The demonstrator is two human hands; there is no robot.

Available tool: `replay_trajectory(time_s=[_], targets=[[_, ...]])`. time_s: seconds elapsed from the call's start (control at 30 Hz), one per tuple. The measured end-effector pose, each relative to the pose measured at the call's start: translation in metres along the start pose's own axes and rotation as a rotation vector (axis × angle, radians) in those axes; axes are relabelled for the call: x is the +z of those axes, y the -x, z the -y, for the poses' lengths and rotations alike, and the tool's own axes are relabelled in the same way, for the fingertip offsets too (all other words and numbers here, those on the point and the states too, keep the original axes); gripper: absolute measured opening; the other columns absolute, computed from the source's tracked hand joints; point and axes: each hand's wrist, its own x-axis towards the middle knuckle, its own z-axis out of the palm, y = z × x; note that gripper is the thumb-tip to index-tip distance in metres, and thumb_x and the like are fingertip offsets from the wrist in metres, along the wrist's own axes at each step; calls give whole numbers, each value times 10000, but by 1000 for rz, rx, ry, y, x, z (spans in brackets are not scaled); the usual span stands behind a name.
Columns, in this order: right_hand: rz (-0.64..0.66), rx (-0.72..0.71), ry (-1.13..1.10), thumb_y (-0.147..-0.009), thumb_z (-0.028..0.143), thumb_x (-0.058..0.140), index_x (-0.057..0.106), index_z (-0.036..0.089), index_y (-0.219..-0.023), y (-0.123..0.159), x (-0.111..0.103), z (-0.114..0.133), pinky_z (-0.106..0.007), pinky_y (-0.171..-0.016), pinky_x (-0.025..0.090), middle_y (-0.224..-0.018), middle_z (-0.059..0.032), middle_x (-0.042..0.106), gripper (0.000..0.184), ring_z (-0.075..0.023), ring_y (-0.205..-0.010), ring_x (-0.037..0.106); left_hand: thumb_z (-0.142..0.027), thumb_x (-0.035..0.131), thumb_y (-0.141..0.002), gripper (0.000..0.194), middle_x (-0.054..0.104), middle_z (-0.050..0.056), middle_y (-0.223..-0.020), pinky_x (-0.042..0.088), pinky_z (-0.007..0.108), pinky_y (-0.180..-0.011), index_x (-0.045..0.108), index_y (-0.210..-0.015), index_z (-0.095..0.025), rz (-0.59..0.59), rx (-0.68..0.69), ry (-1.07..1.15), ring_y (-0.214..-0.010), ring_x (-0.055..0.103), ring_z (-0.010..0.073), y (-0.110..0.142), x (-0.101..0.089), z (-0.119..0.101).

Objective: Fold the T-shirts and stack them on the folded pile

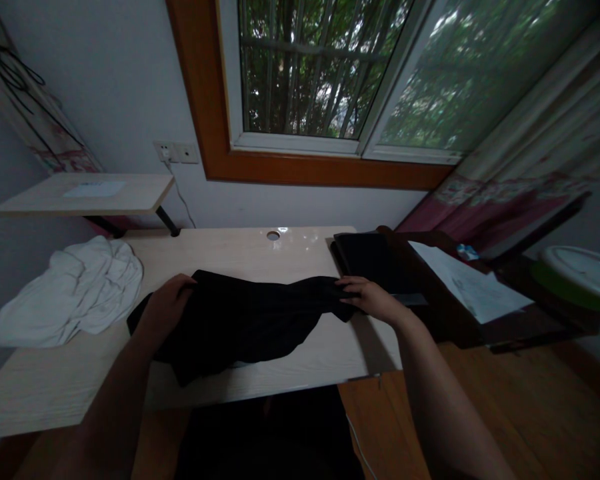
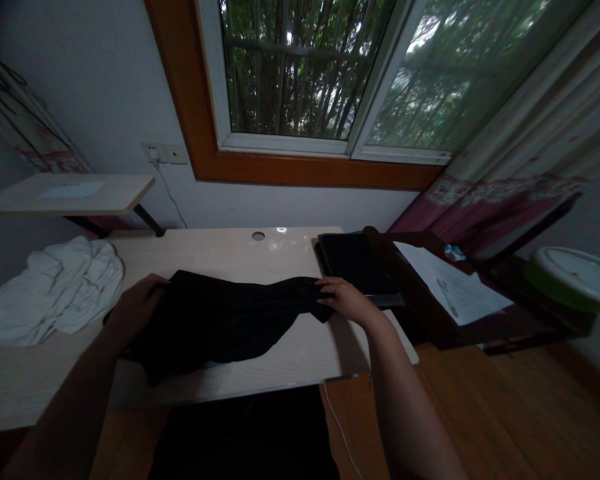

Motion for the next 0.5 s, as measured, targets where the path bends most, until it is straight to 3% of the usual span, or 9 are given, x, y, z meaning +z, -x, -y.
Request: replay_trajectory(time_s=[0.1,0.2,0.37,0.5], targets=[[-117,72,-99,-825,437,643,683,242,-820,0,2,10,-402,-831,533,-835,-47,693,199,-251,-856,648,-406,435,-914,251,710,47,-962,522,360,-857,601,-1017,-248,-46,-112,-23,-915,672,247,5,-18,-1],[-261,144,-243,-869,427,585,607,243,-869,1,7,22,-292,-655,452,-719,24,574,185,-176,-679,534,-471,420,-934,286,699,37,-940,510,345,-791,578,-1036,-255,-89,-158,-14,-891,670,248,10,-28,-8],[-418,153,-551,-911,469,573,548,253,-914,-5,23,37,-242,-613,378,-733,53,499,217,-142,-649,439,-536,420,-937,312,649,2,-832,497,328,-741,562,-950,-257,-57,-187,36,-809,633,227,16,-32,-21],[-506,136,-607,-895,428,593,552,254,-898,-11,30,43,-241,-620,372,-751,51,504,179,-142,-660,443,-567,437,-938,342,615,-12,-806,489,307,-720,570,-928,-252,-66,-202,116,-805,607,208,20,-34,-20]])
